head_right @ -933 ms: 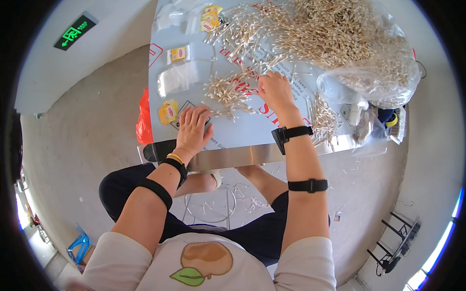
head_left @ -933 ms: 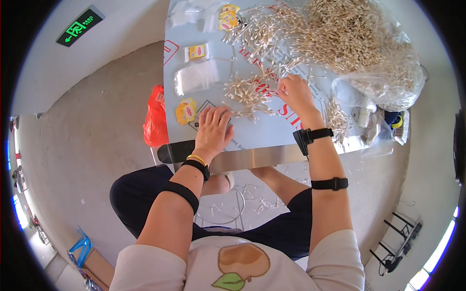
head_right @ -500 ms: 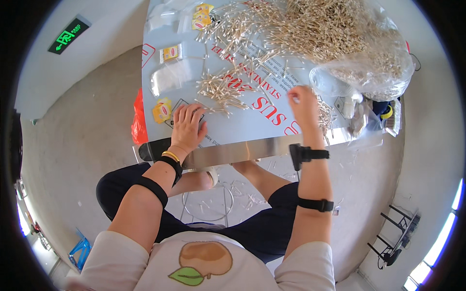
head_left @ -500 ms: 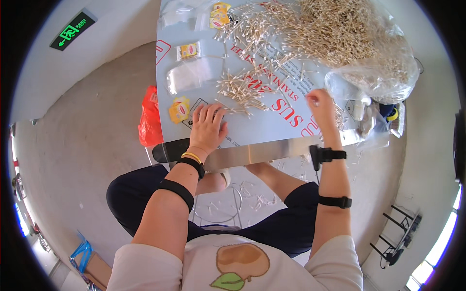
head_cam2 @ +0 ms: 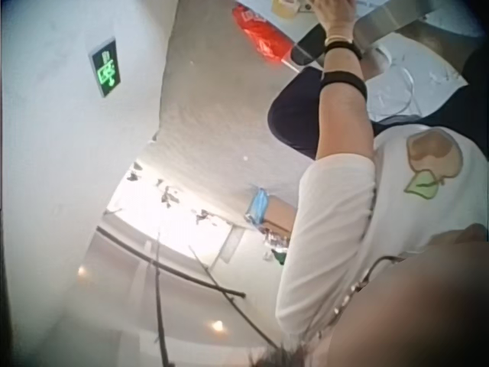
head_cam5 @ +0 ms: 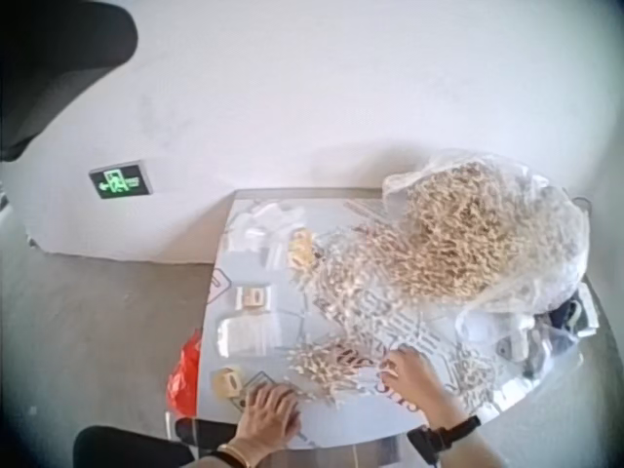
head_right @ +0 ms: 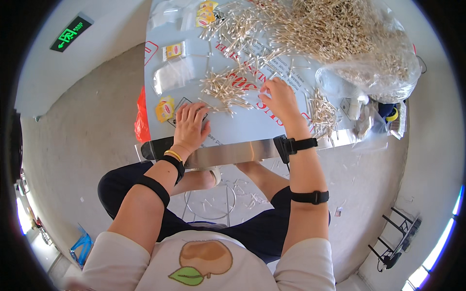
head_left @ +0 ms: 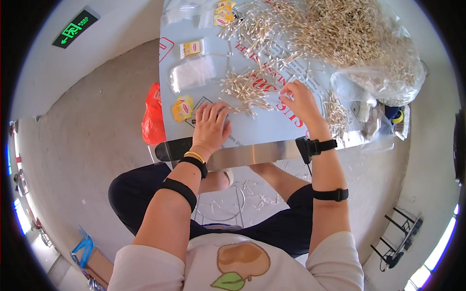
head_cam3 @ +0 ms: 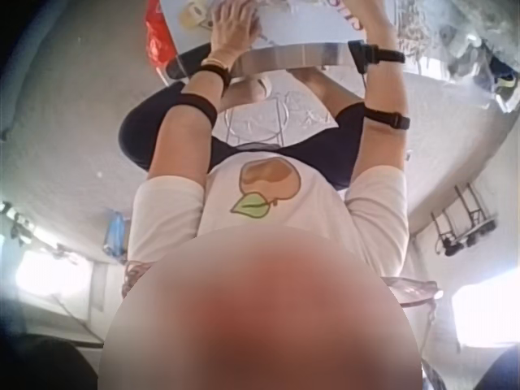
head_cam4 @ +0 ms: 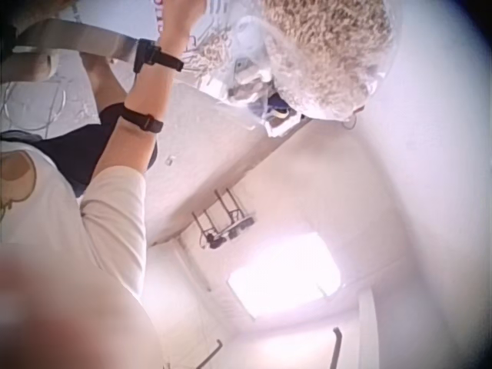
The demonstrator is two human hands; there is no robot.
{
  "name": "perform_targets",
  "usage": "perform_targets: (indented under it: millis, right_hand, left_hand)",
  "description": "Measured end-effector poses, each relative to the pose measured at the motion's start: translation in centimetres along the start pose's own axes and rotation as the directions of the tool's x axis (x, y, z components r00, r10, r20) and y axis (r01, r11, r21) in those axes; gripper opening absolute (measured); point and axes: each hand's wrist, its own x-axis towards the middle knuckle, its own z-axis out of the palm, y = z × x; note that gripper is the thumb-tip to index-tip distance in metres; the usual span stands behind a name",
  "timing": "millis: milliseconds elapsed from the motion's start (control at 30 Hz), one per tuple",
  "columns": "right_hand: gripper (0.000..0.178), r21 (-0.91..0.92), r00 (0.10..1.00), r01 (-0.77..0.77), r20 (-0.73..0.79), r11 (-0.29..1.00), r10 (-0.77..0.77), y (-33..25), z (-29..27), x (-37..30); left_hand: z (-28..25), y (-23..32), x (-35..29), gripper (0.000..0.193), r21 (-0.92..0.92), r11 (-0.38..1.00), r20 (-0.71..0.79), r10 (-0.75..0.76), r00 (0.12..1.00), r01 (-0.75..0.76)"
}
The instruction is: Manually counting and packaging cotton swabs into plastic bags and sealing them.
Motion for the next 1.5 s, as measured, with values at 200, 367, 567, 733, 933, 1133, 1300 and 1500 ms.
perform_targets:
  millis: [200, 367, 567, 733, 933, 1133, 1300, 1500]
  right_hand:
    - [0.000, -0.186, 0.995, 0.029, -0.086, 0.982, -0.045, -0.1, 0.8, 2.0]
    - [0.005, -0.327, 0.996, 0.090, 0.012, 0.941, -0.091, 0.1, 0.3, 2.2]
    - [0.010, -0.215, 0.941, -0.276, -0.257, 0.937, 0.218, 6.1, -5.5, -3.5]
    - [0.009, 0.014, 0.899, -0.219, -0.386, 0.976, 0.208, 4.3, -3.9, -6.3]
    - [0.010, 0.168, 0.965, 0.027, -0.262, 0.985, 0.018, -5.2, 6.1, -5.0]
    - [0.005, -0.075, 0.965, 0.022, -0.261, 0.997, -0.040, -6.2, 7.1, -3.1]
    - [0.005, -0.244, 0.979, 0.074, -0.166, 0.967, -0.116, -5.3, 6.6, -3.3]
    - [0.009, -0.122, 0.981, -0.064, -0.189, 0.990, 0.040, -4.9, 6.0, -4.5]
  left_hand:
    - [0.1, 0.3, 0.2, 0.038, -0.016, 1.000, -0.006, 0.011, 1.000, -0.011]
    - [0.1, 0.2, 0.0, 0.038, -0.008, 1.000, 0.004, 0.005, 1.000, -0.005]
    - [-0.1, 0.4, 0.3, 0.041, -0.008, 1.000, 0.003, 0.007, 1.000, -0.006]
    - [-0.3, 0.7, 0.4, 0.047, -0.003, 1.000, 0.021, 0.019, 1.000, -0.019]
    - [-0.1, 0.2, 0.0, 0.055, -0.017, 1.000, 0.027, 0.001, 1.000, 0.000]
    - [-0.4, 0.4, 0.1, 0.061, 0.012, 1.000, 0.056, 0.007, 0.998, -0.007]
    - [-0.3, 0.3, -0.1, 0.062, 0.010, 1.000, 0.051, 0.001, 0.999, -0.001]
    - [-0.3, 0.2, 0.0, 0.058, -0.009, 1.000, 0.041, -0.001, 0.999, 0.001]
